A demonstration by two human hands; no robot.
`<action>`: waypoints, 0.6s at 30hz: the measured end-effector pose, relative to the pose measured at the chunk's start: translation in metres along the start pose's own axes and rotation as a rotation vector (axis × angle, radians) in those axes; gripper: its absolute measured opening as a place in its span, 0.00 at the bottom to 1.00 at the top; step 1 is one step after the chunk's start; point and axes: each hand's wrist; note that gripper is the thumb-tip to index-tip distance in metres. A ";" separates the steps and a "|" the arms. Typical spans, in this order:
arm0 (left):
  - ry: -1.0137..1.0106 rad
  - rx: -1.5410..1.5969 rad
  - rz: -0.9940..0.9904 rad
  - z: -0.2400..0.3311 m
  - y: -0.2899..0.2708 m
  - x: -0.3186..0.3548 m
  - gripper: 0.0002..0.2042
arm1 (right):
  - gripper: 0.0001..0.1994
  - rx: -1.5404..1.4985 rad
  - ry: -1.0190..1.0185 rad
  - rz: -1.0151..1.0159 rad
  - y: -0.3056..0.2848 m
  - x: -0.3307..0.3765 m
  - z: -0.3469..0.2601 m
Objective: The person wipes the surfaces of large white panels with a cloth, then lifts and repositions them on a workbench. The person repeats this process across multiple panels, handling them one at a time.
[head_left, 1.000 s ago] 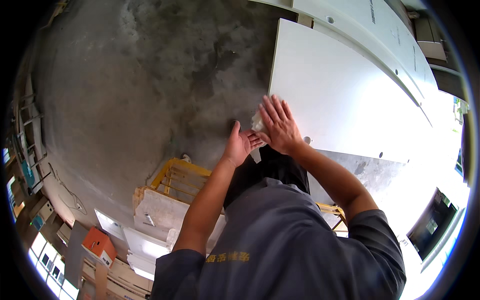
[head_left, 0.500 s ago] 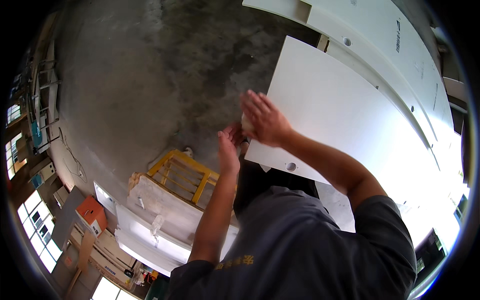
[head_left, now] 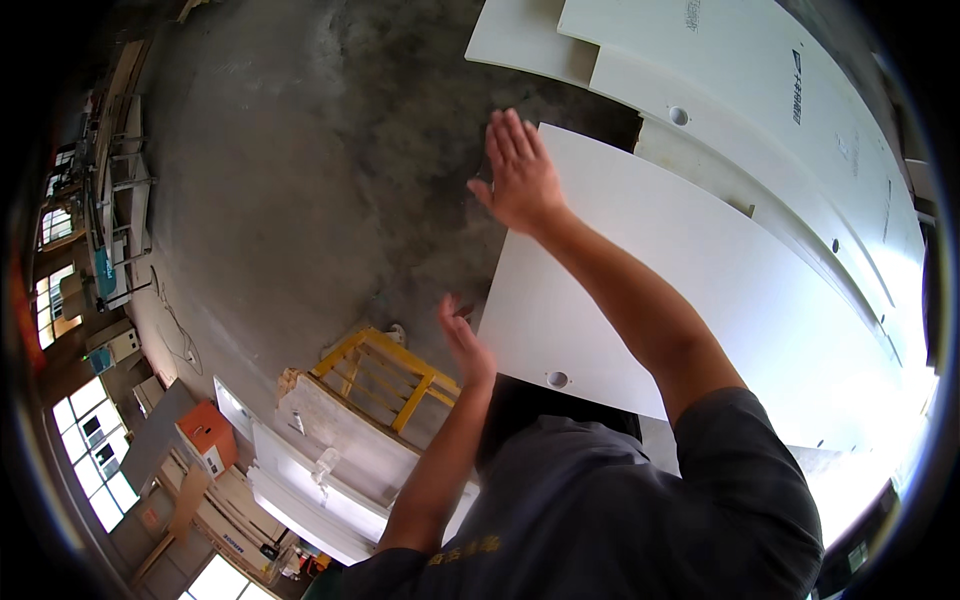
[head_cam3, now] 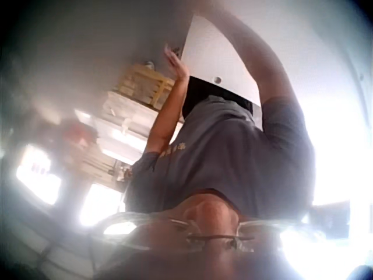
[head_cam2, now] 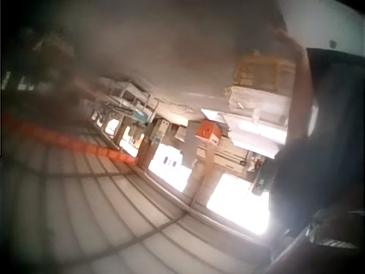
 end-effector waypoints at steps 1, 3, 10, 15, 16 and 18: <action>0.024 -0.024 -0.021 0.001 0.004 0.000 0.28 | 0.41 -0.036 0.057 0.087 0.009 -0.029 0.021; 0.017 -0.086 -0.046 0.001 -0.001 0.000 0.27 | 0.41 -0.099 0.132 0.128 0.011 -0.031 0.047; 0.016 -0.256 -0.159 -0.001 0.000 0.007 0.29 | 0.41 0.222 0.711 0.077 -0.008 0.177 0.352; -0.053 -0.362 -0.207 0.013 0.003 0.006 0.31 | 0.42 0.132 0.770 0.043 -0.001 0.098 0.230; -0.052 -0.386 -0.210 0.011 0.001 0.005 0.31 | 0.42 0.090 0.606 0.029 -0.003 0.063 0.159; -0.043 -0.433 -0.263 0.012 0.000 -0.001 0.32 | 0.42 -0.050 0.305 0.062 -0.002 0.001 0.055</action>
Point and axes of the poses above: each hand's wrist, its own x-axis away from the middle knuckle, its own y-axis out of the palm, z = x × y, and after that the axes turned 11 degrees about y, right-handed
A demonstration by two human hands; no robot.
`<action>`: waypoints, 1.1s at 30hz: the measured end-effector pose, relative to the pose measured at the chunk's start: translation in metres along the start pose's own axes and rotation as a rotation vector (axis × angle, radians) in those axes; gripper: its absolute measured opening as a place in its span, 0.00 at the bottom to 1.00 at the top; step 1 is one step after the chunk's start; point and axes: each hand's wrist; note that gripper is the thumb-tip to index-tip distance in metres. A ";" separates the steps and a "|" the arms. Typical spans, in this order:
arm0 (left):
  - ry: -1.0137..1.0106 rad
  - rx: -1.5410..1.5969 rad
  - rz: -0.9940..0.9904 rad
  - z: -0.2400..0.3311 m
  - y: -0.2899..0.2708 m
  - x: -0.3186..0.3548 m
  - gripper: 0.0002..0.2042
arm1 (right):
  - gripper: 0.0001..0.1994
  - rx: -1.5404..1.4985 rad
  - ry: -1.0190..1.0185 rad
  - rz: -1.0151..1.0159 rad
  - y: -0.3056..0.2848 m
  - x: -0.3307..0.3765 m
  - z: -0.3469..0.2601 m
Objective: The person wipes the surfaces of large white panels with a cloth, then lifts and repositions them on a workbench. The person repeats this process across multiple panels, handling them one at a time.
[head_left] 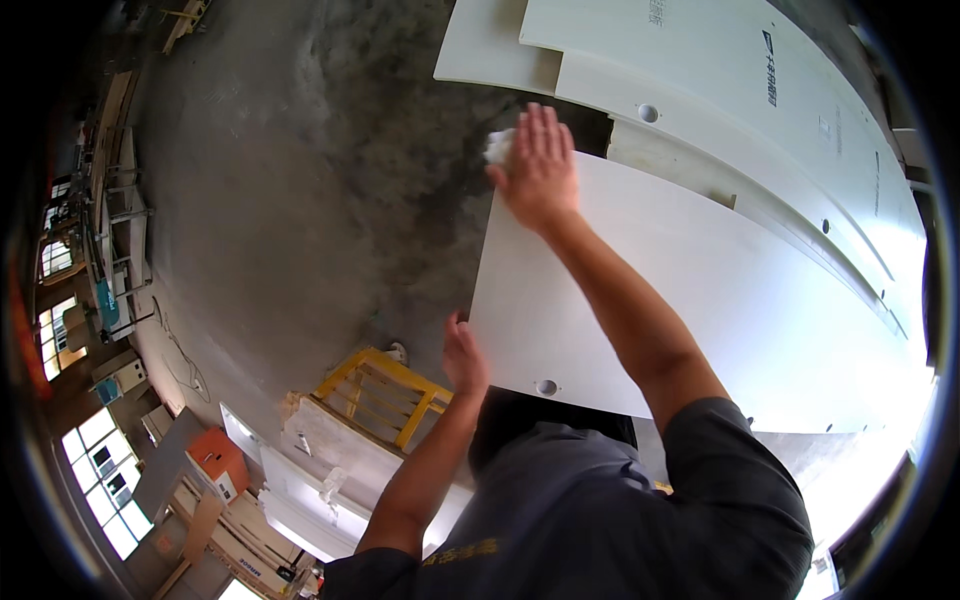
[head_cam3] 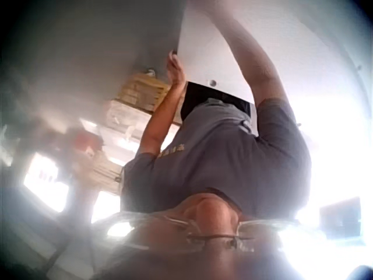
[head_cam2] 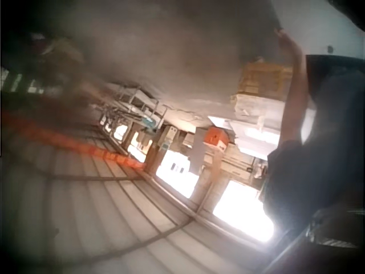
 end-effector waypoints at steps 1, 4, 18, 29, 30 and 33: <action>0.012 -0.026 -0.018 0.002 0.000 -0.007 0.32 | 0.43 0.018 -0.063 -0.040 0.006 -0.015 -0.036; 0.061 0.018 0.006 -0.004 0.001 -0.007 0.32 | 0.43 0.020 -0.070 -0.116 0.011 -0.021 -0.049; 0.242 -0.103 0.049 -0.026 0.004 -0.010 0.19 | 0.41 0.249 1.262 0.204 -0.055 0.165 0.513; 0.360 -0.041 0.016 -0.039 -0.008 -0.015 0.19 | 0.34 -0.167 0.416 0.237 -0.071 0.132 0.198; 0.345 -0.011 -0.003 -0.034 -0.009 -0.012 0.19 | 0.35 -0.013 0.597 0.374 -0.073 0.134 0.269; 0.272 0.055 -0.073 -0.034 -0.008 -0.013 0.19 | 0.42 0.253 1.116 0.375 -0.088 0.177 0.469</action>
Point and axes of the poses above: each hand's wrist, its own x-axis away from the middle knuckle, its own y-axis out of the palm, z = x × y, and after that the axes turned 11 degrees about y, right-handed
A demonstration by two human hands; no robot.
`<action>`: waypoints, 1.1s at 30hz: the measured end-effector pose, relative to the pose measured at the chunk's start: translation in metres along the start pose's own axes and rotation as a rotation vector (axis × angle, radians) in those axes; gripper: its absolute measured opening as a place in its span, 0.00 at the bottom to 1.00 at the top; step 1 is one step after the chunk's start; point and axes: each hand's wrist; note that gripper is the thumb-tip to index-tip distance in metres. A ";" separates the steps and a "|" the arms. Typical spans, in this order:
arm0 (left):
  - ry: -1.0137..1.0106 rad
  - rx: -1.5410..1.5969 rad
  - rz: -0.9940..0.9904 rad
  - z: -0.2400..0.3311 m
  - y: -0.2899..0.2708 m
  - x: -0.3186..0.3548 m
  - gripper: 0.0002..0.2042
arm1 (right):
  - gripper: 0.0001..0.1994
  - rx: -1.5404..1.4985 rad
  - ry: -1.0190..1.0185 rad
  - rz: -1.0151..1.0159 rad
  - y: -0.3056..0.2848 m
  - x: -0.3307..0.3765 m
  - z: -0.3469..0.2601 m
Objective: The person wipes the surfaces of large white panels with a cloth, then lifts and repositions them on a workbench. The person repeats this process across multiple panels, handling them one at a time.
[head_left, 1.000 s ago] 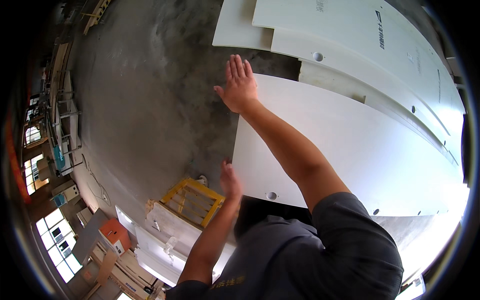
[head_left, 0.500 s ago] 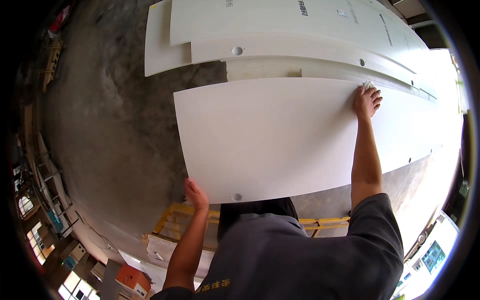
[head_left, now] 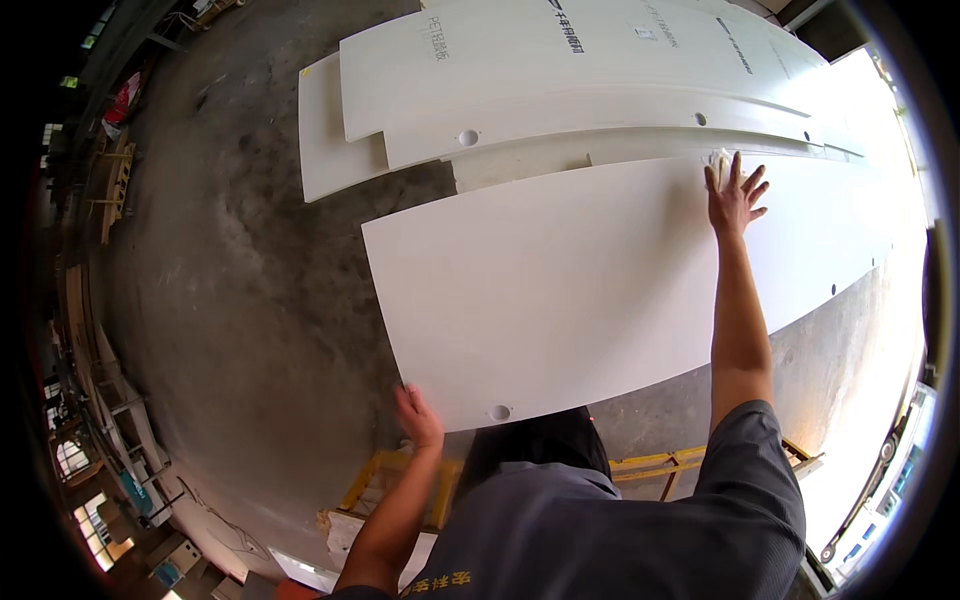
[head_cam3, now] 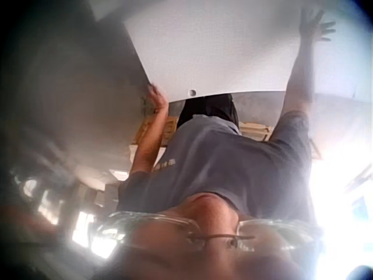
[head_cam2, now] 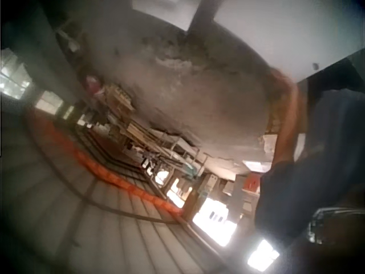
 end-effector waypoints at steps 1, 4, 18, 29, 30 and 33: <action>0.005 0.007 -0.005 -0.004 0.005 -0.002 0.19 | 0.44 -0.125 0.049 -0.114 0.016 -0.034 0.041; -0.014 -0.008 -0.025 0.003 0.013 0.000 0.19 | 0.43 0.063 -0.012 -0.280 0.042 -0.014 0.025; 0.120 0.156 -0.007 -0.016 -0.001 -0.003 0.21 | 0.42 -0.190 -0.722 -0.420 -0.063 0.313 -0.273; 0.381 -0.037 0.000 -0.015 0.018 -0.013 0.26 | 0.40 -0.102 -0.672 -0.381 -0.035 0.194 -0.191; 0.521 -0.137 0.017 0.013 0.019 -0.018 0.27 | 0.41 -0.106 -0.724 -0.377 -0.037 0.197 -0.190; 0.584 -0.251 -0.113 0.083 0.066 -0.028 0.32 | 0.42 -0.217 -0.827 -0.371 -0.030 0.178 -0.171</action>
Point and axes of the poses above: each hand's wrist, its own x-axis away from the middle knuckle, its own y-axis out of the palm, z = x × y, and after that the axes turned 11 degrees about y, right-handed
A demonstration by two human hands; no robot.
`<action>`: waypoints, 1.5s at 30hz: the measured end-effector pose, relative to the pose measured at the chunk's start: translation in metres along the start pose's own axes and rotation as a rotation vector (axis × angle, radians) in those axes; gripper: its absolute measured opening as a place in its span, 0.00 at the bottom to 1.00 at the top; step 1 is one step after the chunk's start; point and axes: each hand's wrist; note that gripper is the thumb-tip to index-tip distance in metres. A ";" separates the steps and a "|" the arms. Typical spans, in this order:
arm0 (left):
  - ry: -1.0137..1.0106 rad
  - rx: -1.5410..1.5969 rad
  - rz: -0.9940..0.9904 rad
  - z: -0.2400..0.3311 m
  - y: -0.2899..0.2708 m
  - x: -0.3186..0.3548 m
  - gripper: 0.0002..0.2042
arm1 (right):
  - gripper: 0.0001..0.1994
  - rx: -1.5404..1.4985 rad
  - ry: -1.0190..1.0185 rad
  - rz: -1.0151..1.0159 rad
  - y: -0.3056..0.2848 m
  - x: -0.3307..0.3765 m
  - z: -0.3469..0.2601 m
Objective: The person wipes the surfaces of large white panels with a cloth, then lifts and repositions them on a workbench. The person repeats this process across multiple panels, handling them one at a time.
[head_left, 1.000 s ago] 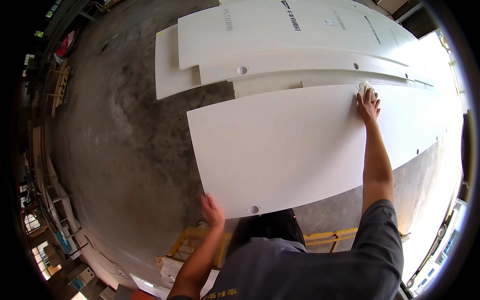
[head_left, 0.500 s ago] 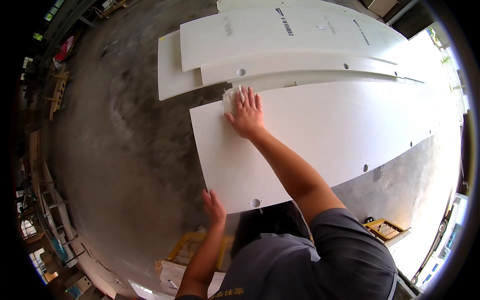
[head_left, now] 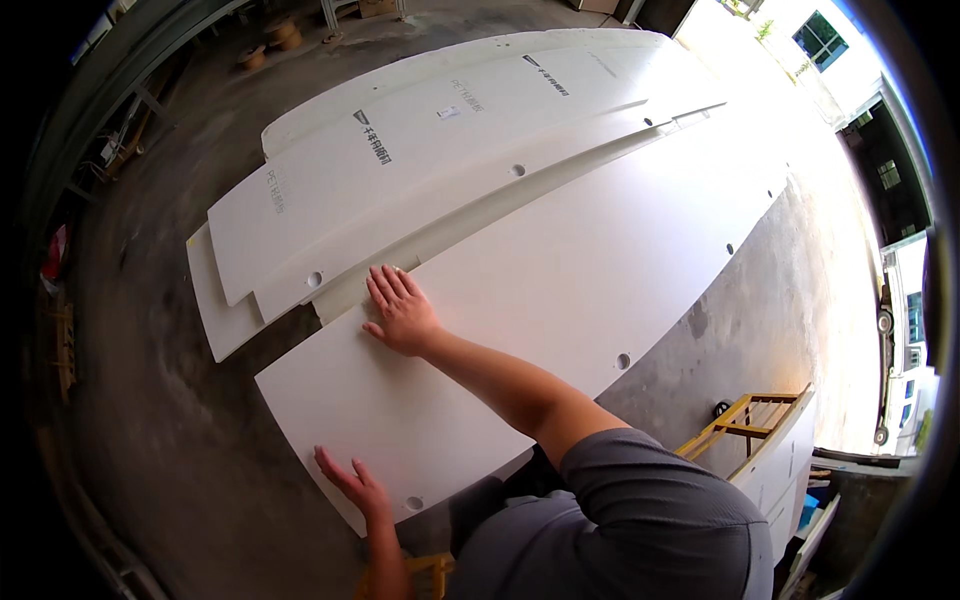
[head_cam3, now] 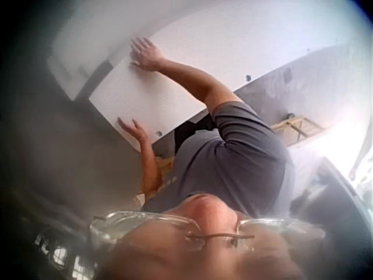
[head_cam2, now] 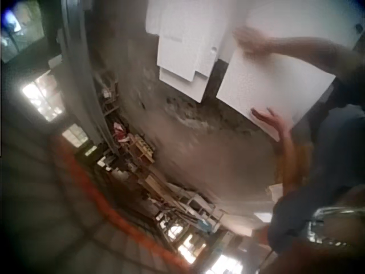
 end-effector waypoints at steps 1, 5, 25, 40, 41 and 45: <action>0.038 -0.006 -0.044 0.016 0.023 -0.022 0.33 | 0.42 -0.012 0.005 -0.011 -0.007 -0.001 0.014; 0.151 -0.444 -0.306 0.107 0.132 -0.118 0.39 | 0.42 -0.040 0.056 0.010 -0.027 -0.008 0.136; 0.216 0.023 0.014 0.288 0.314 -0.247 0.26 | 0.41 -0.003 0.050 -0.096 -0.089 -0.049 0.416; -0.215 0.472 0.587 0.306 0.285 -0.219 0.33 | 0.40 -0.105 -0.355 -0.259 -0.044 -0.061 0.199; -0.211 0.446 0.566 0.302 0.275 -0.209 0.34 | 0.41 -0.154 -0.319 -0.283 -0.043 -0.065 0.189; -0.224 0.119 0.264 0.252 0.280 -0.155 0.33 | 0.43 -0.226 -0.303 -0.241 -0.057 -0.051 0.254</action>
Point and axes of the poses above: each hand's wrist, its own x-axis away from the middle knuckle, its own y-axis out of the palm, z = x × y, and after that the axes turned 11 degrees about y, right-handed
